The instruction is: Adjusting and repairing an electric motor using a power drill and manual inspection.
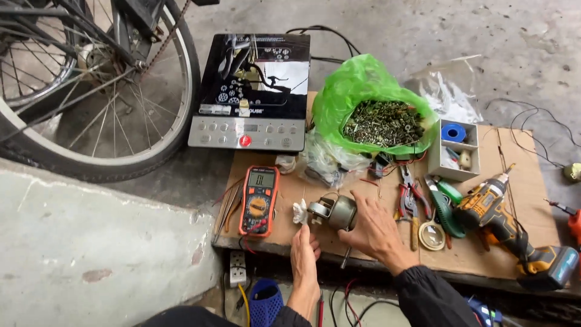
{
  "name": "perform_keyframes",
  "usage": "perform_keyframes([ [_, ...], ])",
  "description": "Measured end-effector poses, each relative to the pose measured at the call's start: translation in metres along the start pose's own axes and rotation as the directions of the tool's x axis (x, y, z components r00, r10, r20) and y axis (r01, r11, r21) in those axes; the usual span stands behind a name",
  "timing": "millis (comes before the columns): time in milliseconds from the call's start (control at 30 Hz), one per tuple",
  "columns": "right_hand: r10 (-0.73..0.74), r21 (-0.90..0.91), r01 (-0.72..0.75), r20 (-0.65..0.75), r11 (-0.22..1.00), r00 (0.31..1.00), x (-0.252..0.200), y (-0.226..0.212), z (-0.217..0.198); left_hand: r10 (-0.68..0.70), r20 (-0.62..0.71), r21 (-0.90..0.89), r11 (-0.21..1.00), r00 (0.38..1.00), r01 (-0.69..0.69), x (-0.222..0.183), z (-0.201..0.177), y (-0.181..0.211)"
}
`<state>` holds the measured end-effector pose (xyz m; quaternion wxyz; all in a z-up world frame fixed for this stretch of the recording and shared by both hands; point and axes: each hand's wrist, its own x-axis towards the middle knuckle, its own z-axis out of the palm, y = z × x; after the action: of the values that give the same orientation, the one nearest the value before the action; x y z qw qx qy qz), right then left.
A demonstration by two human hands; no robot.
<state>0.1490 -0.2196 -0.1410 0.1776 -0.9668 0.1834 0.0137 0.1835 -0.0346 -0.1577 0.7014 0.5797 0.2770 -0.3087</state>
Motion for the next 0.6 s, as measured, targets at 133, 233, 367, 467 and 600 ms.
perform_keyframes([
  [133,0.124,0.211,-0.115,-0.032,0.971,0.992,-0.035,-0.018,-0.019,-0.010,0.085,-0.015,1.000,0.996,0.011,-0.037,0.004,0.033],
  [233,0.376,0.465,-0.301,-0.077,0.833,0.923,-0.082,-0.059,-0.053,0.042,0.141,0.004,0.999,0.989,-0.043,-0.087,0.002,0.066],
  [367,0.649,0.789,-0.431,0.053,0.439,0.759,-0.148,-0.091,-0.062,0.226,0.366,0.076,0.960,0.903,-0.271,-0.133,-0.019,0.063],
  [467,0.679,0.885,-0.320,0.007,0.337,0.734,-0.184,-0.103,-0.058,0.404,0.438,0.114,0.861,0.803,-0.495,-0.159,-0.031,0.051],
  [600,0.680,0.910,-0.233,-0.068,0.342,0.730,-0.211,-0.106,-0.041,0.658,0.454,0.200,0.582,0.601,-0.788,-0.183,-0.045,0.041],
])
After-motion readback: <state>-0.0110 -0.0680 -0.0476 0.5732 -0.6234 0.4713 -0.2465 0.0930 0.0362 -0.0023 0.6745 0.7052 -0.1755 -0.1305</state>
